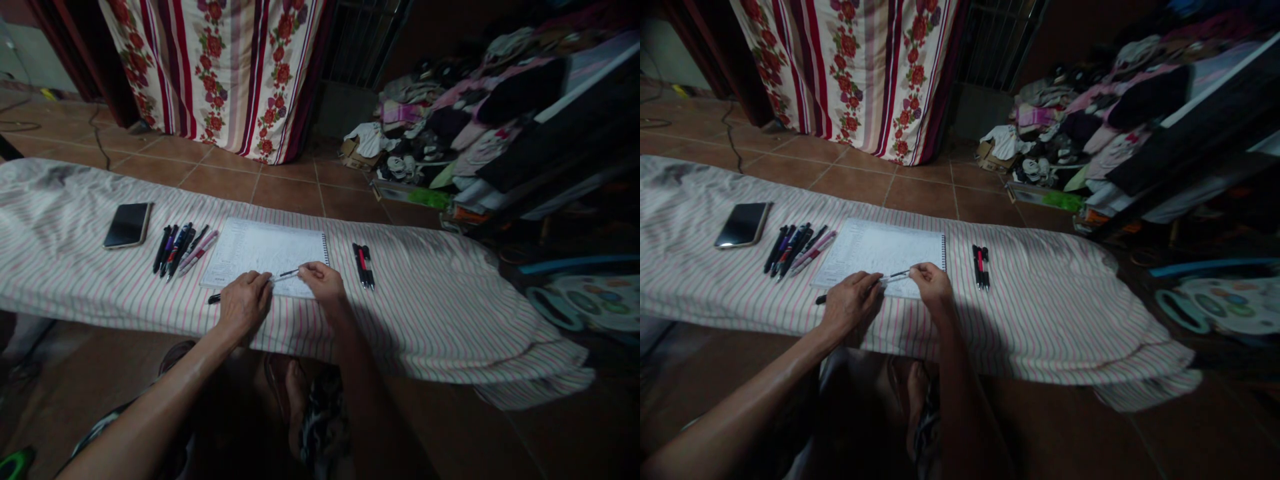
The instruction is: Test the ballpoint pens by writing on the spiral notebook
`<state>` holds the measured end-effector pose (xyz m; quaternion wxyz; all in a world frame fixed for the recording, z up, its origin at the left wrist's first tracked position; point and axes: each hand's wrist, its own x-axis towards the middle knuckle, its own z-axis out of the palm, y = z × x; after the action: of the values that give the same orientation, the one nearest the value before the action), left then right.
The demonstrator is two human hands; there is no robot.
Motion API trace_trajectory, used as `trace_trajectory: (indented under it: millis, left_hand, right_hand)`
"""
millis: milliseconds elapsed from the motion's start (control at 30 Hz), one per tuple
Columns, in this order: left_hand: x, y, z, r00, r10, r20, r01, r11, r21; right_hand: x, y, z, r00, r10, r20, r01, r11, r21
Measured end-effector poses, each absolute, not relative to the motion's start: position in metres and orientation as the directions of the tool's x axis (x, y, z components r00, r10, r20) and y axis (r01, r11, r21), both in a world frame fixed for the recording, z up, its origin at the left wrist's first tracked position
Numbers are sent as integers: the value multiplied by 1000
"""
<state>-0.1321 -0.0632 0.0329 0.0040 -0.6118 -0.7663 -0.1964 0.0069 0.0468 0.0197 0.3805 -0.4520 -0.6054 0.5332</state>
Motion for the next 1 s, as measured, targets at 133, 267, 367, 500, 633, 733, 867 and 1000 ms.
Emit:
trace_trajectory:
  millis: [133,267,367,500,633,733,867,1000]
  left_hand:
    - [-134,-63,32,-259,935,242,938,184,294]
    - [-137,-63,31,-273,930,244,937,199,288]
    - [-139,-65,31,-280,927,249,937,207,283]
    - [-140,-66,33,-286,930,229,937,222,269]
    - [-139,-66,33,-280,935,217,939,220,264]
    - [-138,-66,33,-275,934,229,941,213,263]
    - [-138,-65,32,-274,931,240,941,209,267]
    - [-139,-66,32,-270,932,240,943,206,263]
  right_hand:
    - [15,52,24,-274,961,-37,118,-5,-993]
    - [23,58,27,-211,976,-46,84,-29,-996]
    - [28,62,27,-141,989,-49,37,-44,-998]
    - [26,65,25,-33,998,-49,-43,-51,-998]
    - [12,58,24,19,1000,-4,-75,-3,-997]
    - [-2,49,24,-9,1000,29,-62,29,-998]
    - [-15,41,23,-39,997,72,-43,70,-997]
    - [-20,40,17,-60,985,159,30,161,-986]
